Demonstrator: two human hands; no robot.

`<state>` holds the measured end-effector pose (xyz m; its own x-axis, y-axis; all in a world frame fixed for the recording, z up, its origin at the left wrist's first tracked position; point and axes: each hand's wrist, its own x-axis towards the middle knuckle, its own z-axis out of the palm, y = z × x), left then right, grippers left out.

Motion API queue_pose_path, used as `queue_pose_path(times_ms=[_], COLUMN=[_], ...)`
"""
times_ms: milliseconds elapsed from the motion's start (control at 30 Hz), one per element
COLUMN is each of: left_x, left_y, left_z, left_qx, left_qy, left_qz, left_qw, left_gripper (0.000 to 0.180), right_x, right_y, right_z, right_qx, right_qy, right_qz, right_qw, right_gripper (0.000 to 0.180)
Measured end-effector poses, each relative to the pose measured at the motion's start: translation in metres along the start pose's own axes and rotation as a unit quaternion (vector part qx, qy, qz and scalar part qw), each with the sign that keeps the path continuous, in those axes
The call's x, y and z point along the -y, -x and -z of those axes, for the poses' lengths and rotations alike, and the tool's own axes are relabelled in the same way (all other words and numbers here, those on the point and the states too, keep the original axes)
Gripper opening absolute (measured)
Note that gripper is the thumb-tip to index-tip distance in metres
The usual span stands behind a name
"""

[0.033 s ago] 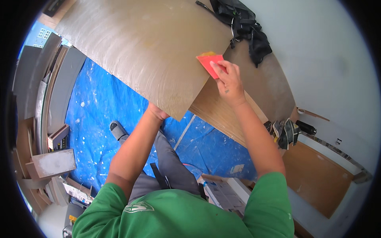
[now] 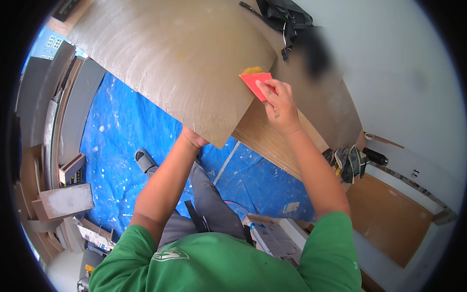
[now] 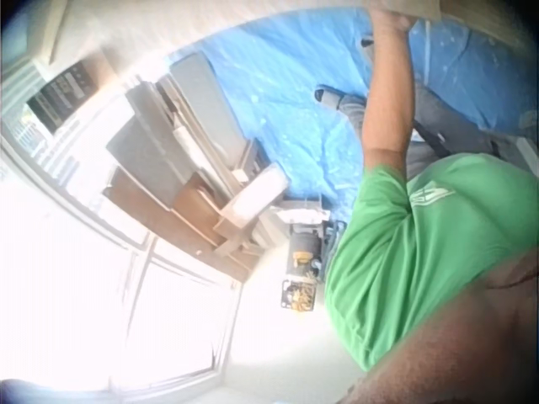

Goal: The person pours a yellow adhesive from a container onto a flat board and uses a red plastic spreader to evenly distribute the adhesive across the surface. The person works methodically, spreading the adhesive in smooth strokes while standing in a room with a large window.

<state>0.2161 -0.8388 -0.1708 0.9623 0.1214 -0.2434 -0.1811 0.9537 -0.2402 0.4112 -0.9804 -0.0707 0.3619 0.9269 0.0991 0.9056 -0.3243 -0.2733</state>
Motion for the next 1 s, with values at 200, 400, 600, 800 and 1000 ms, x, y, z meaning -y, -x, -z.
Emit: queue_pose_path(times_ms=[200,400,600,800,1000], left_x=[-0.006,-0.012,-0.017,-0.029,-0.038], left_y=[-0.005,0.000,0.002,0.029,0.054], left_z=[0.020,0.014,0.028,0.041,0.064], left_qx=[-0.083,-0.062,-0.099,-0.221,-0.350], left_qy=[-0.112,-0.119,-0.125,-0.244,-0.316], left_qz=[-0.040,-0.034,-0.027,-0.024,-0.037], left_qw=[0.989,0.990,0.987,0.944,0.881], left_gripper=[0.052,0.051,0.052,0.054,0.049], right_x=[0.040,0.028,-0.017,-0.045,-0.026], right_y=[0.029,0.006,-0.063,-0.072,-0.082], right_z=[0.023,0.059,0.026,-0.018,-0.031], right_qx=[0.123,0.057,-0.001,0.059,0.071], right_qy=[-0.043,-0.225,-0.283,-0.182,-0.183], right_qz=[0.026,-0.199,-0.288,-0.253,-0.222], right_qw=[0.991,0.952,0.915,0.948,0.955], right_gripper=[0.057,0.030,0.025,0.024,0.022])
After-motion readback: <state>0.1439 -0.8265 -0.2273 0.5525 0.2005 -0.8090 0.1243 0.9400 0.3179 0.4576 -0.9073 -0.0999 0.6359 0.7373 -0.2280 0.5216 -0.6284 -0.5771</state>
